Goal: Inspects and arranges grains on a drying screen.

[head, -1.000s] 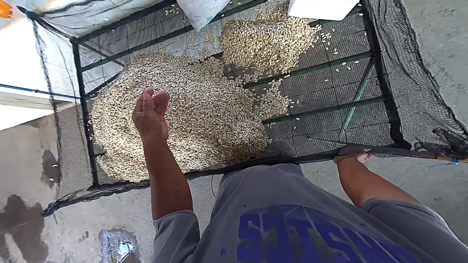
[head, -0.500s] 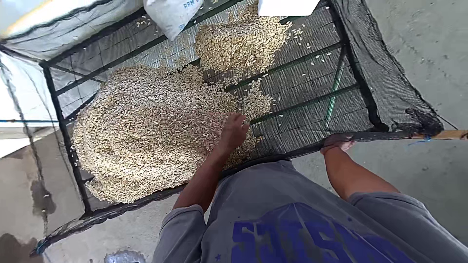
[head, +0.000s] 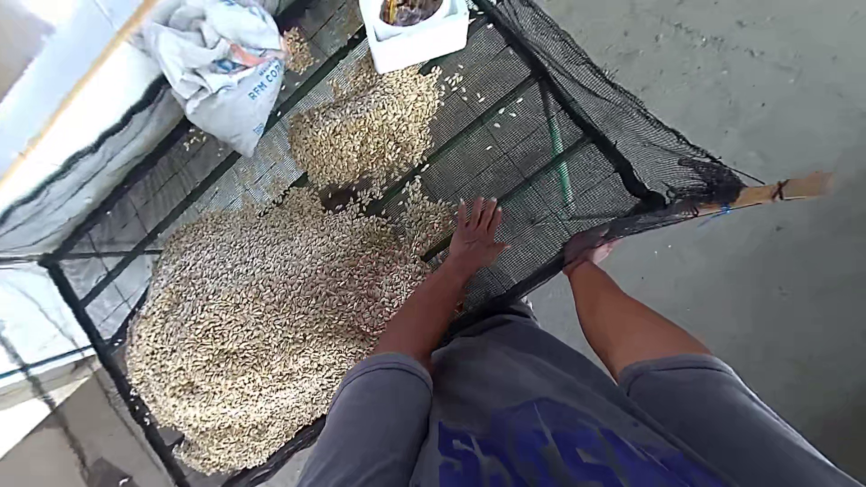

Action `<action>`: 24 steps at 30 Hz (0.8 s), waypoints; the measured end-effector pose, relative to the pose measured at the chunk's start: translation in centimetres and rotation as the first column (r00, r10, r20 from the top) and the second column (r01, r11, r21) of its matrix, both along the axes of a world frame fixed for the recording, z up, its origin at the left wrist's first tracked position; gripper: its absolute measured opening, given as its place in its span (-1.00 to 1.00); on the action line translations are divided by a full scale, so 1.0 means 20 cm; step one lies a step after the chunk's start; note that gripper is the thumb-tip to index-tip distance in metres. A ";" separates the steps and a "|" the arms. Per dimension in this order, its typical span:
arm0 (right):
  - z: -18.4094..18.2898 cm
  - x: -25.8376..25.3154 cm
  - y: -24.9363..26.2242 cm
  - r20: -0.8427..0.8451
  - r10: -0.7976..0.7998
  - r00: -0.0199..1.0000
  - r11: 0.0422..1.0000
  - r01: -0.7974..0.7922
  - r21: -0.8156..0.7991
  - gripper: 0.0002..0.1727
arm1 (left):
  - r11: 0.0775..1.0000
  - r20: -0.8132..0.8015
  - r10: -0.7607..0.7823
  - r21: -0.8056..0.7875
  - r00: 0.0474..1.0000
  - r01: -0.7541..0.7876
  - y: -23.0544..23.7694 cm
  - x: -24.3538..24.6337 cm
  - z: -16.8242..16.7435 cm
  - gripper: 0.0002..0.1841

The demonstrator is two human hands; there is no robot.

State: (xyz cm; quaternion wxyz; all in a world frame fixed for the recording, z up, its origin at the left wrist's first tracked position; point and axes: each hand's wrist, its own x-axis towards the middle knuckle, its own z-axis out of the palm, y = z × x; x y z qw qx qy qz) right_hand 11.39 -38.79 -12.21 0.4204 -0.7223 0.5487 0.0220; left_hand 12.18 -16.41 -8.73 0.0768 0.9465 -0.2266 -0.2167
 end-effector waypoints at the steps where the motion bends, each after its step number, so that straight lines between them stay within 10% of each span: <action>1: 0.01 0.00 0.01 -0.005 -0.006 1.000 1.000 0.006 0.004 -0.31 | 0.999 0.027 0.049 -0.023 0.998 -0.048 0.04 -0.02 -0.01 -0.12; 7: 0.01 0.00 -0.01 -0.074 0.032 0.997 0.999 -0.034 -0.022 -0.33 | 0.928 0.077 0.360 0.080 0.930 -0.365 0.53 -0.21 0.01 -0.07; 14: -0.01 -0.01 -0.01 -0.020 0.006 1.000 1.000 -0.006 0.005 -0.35 | 0.759 0.028 0.566 0.372 0.824 -0.534 0.96 -0.41 0.28 -0.45; 18: -0.01 -0.01 -0.01 -0.017 0.020 1.000 1.000 -0.020 0.011 -0.33 | 0.649 0.153 0.709 0.239 0.688 -0.722 1.04 -0.40 0.34 -0.44; 24: -0.02 0.00 -0.01 -0.093 0.088 0.992 0.993 -0.095 -0.066 -0.33 | 0.799 0.192 0.593 -0.028 0.782 -0.600 0.72 -0.23 0.20 -0.44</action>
